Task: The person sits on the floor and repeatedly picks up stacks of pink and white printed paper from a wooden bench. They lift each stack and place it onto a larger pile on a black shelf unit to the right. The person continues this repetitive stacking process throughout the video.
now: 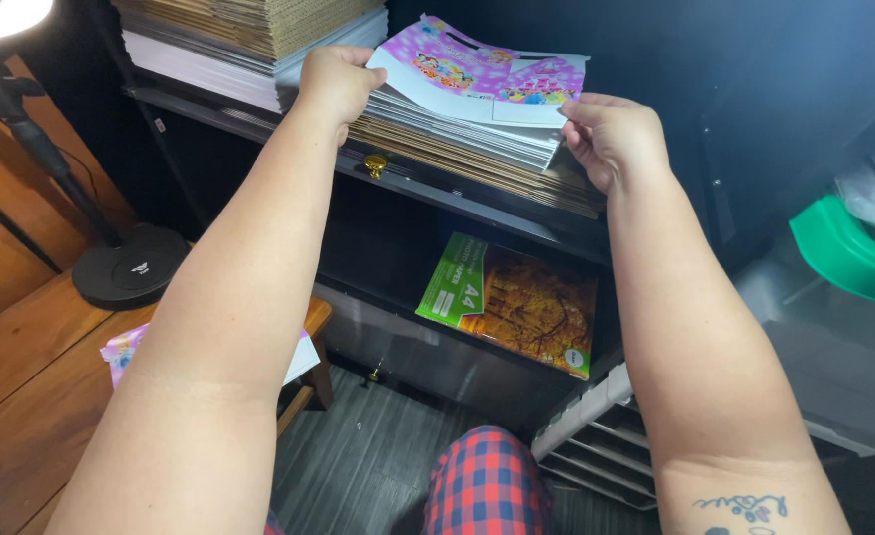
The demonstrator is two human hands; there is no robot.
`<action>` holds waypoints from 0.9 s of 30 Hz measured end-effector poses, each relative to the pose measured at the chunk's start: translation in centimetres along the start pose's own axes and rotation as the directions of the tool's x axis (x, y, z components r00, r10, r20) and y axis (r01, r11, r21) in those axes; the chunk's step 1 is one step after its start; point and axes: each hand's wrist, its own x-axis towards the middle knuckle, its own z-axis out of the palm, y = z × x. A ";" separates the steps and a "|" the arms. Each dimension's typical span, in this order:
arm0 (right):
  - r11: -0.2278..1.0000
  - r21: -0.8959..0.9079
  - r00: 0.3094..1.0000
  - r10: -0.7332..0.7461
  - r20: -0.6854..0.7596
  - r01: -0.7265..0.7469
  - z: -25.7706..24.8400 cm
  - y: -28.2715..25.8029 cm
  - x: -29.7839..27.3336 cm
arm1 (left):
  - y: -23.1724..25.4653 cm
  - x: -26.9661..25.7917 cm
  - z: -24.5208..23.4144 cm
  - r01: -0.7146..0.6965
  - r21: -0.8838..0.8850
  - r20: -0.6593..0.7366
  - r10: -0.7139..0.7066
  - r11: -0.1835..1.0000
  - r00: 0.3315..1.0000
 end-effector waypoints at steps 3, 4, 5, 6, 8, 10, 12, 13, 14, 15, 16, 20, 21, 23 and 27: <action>1.000 -0.007 1.000 0.009 -0.003 -0.009 -0.1 0.4 0.0 | 0.0 -0.8 -0.3 0.007 0.044 0.004 -0.007 0.999 1.000; 1.000 -0.006 1.000 0.010 -0.003 -0.010 -0.1 0.5 0.1 | -0.1 -0.7 -0.3 0.007 0.045 0.005 -0.007 0.999 1.000; 1.000 -0.010 1.000 0.008 0.005 -0.008 -0.2 0.6 0.2 | -0.2 -0.6 -0.3 0.012 0.072 0.006 -0.012 0.997 1.000; 1.000 -0.015 1.000 0.006 0.015 -0.006 -0.2 0.7 0.3 | -0.3 -0.6 -0.4 0.018 0.098 0.008 -0.018 0.995 1.000; 1.000 -0.024 1.000 0.000 0.016 0.000 -0.3 0.9 0.5 | -0.4 -0.7 -0.4 0.003 0.125 0.013 -0.004 0.992 1.000; 0.999 -0.033 1.000 -0.005 0.018 0.005 -0.6 1.3 0.9 | -0.6 -0.7 -0.4 -0.011 0.152 0.019 0.009 0.988 1.000; 0.996 -0.079 0.997 -0.047 0.054 0.052 -1.0 1.8 1.4 | -0.9 -0.6 -0.4 -0.020 0.162 0.019 0.017 0.987 1.000; 0.996 -0.080 0.997 -0.046 0.054 0.050 -1.0 1.7 1.1 | -0.8 -0.8 -0.5 -0.018 0.162 0.019 0.015 0.987 1.000; 0.992 -0.111 0.997 -0.056 0.051 0.062 -0.9 1.7 0.8 | -0.7 -0.9 -0.6 -0.010 0.168 0.021 0.006 0.986 1.000; 0.987 -0.142 0.997 -0.067 0.049 0.074 -0.9 1.6 0.5 | -0.7 -1.1 -0.6 -0.001 0.175 0.023 -0.003 0.985 1.000; 0.987 -0.143 0.997 -0.066 0.048 0.072 -0.8 1.8 0.5 | -0.9 -0.9 -0.6 0.000 0.175 0.024 -0.004 0.985 1.000; 0.985 -0.161 0.998 -0.064 0.006 0.064 -0.7 1.9 0.2 | -1.0 -0.9 -0.6 0.012 0.158 0.006 -0.013 0.987 1.000; 0.985 -0.162 0.998 -0.059 0.001 0.058 -0.6 1.9 0.0 | -0.9 -1.0 -0.7 0.020 0.159 0.000 -0.020 0.987 1.000; 0.981 -0.182 0.998 -0.067 -0.006 0.065 -0.6 1.8 -0.3 | -1.0 -0.8 -0.7 0.013 0.155 -0.002 -0.013 0.988 1.000; 0.968 -0.231 0.995 -0.104 -0.007 0.100 -0.7 2.1 0.0 | -1.4 -0.4 -0.6 0.019 0.156 -0.016 -0.016 0.988 1.000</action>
